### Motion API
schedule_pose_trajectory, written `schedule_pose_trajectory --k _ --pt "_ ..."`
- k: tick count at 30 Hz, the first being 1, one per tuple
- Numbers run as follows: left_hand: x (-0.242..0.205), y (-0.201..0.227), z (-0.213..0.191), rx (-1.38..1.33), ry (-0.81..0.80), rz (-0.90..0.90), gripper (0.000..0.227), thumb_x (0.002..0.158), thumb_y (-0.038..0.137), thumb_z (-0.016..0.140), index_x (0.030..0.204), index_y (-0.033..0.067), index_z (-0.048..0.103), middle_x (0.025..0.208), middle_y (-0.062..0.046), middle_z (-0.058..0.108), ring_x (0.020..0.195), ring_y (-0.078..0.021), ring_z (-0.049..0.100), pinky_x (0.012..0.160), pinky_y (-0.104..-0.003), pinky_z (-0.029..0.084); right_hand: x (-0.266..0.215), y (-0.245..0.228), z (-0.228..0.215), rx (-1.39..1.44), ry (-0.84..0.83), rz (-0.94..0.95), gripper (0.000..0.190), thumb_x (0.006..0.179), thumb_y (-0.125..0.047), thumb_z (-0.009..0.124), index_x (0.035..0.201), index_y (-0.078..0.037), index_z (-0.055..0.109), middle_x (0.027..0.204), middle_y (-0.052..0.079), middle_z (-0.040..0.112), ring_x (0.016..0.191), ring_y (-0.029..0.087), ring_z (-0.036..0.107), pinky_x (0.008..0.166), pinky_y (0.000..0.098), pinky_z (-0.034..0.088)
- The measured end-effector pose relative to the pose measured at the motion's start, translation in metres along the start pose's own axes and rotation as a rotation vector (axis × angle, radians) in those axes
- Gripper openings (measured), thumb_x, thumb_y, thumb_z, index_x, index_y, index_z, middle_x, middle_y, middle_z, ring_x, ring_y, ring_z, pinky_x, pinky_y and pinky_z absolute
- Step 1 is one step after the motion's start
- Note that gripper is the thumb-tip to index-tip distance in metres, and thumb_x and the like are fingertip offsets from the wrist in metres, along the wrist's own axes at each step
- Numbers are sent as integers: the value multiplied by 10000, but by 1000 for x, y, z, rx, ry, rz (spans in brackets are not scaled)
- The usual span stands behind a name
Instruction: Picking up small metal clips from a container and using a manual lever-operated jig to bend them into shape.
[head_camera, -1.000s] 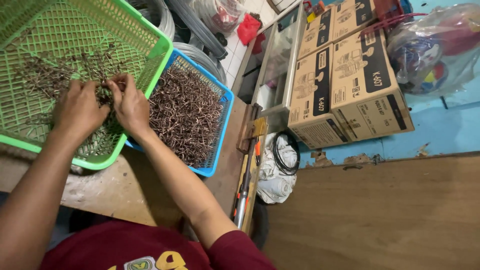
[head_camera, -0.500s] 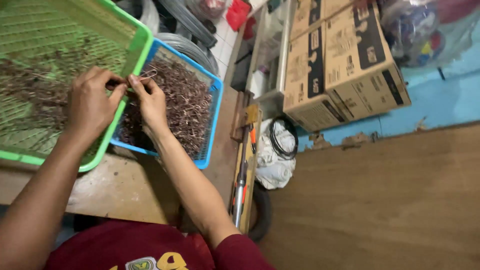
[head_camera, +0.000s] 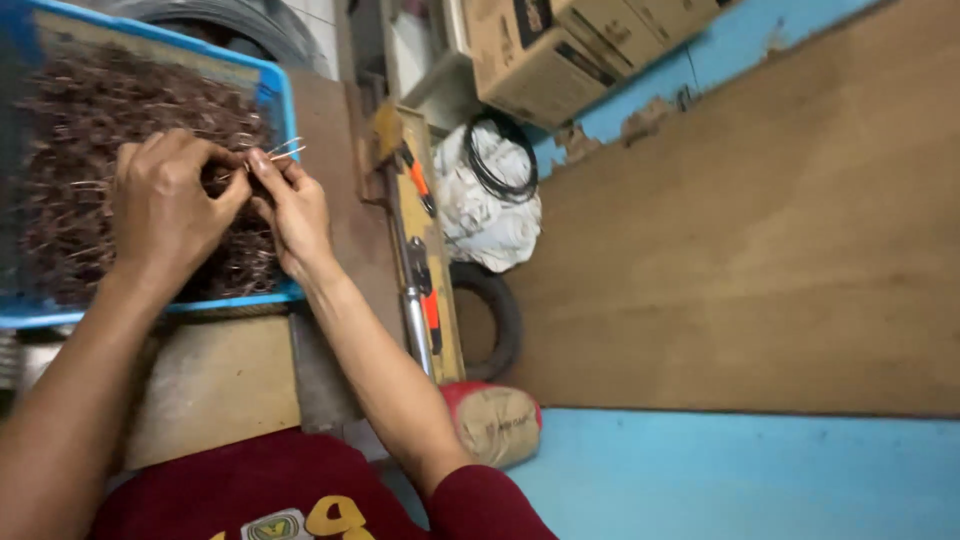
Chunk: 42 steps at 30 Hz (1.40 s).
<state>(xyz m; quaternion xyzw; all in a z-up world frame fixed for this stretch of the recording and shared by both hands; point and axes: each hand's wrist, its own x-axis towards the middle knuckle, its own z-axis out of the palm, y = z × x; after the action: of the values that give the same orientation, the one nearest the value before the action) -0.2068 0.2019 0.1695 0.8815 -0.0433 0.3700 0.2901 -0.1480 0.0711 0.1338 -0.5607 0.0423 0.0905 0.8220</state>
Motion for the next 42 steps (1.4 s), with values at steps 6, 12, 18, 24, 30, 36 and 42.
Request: schedule_pose_trajectory --k 6,12,18,24,30,36,42 --pt "7 30 44 -87 -53 70 70 987 118 802 1004 96 737 1007 -115 701 969 -349 663 864 -454 450 -28 -51 -64 -94 -65 -113 306 1046 -254 662 1229 -10 640 1194 159 706 1040 220 708 811 320 632" --pt "-1 37 102 -96 -145 68 126 943 110 783 903 45 683 891 -157 646 866 -380 631 790 -485 484 -82 -67 -155 -1191 175 -485 272 961 -286 671 1170 -116 635 1126 105 622 1104 264 595 1041 376 439" --pt "-13 44 138 110 -272 134 153 993 193 730 951 62 663 978 -125 640 957 -343 609 857 -447 509 -89 -49 -231 -984 260 -191 601 890 -277 744 1390 -92 465 1129 97 607 867 185 616 854 312 532" --pt "-18 38 176 211 -324 173 188 1096 211 641 991 56 663 1004 -140 652 985 -347 620 860 -438 506 -82 -63 -224 -536 104 381 294 1027 -353 562 1143 -91 629 680 55 568 439 104 436 379 258 351" --pt "-6 52 190 67 -342 137 254 1118 142 596 924 -22 594 937 -226 590 905 -443 575 738 -540 467 -83 -131 -212 -511 -56 424 265 1014 -188 612 1243 -64 563 681 -64 496 463 63 486 378 211 422" --pt "-4 44 232 134 -278 137 193 1120 142 643 1018 -22 654 1001 -221 628 938 -399 593 822 -473 492 -80 -179 -182 -527 -54 395 303 937 -269 635 1151 -68 562 581 -8 420 435 83 413 357 255 360" --pt "5 42 262 89 -278 89 239 1137 137 564 995 -40 640 1015 -250 636 932 -427 583 777 -504 477 -77 -179 -186 -542 -74 387 360 923 -264 660 1197 -53 560 583 -5 446 426 84 439 367 248 367"
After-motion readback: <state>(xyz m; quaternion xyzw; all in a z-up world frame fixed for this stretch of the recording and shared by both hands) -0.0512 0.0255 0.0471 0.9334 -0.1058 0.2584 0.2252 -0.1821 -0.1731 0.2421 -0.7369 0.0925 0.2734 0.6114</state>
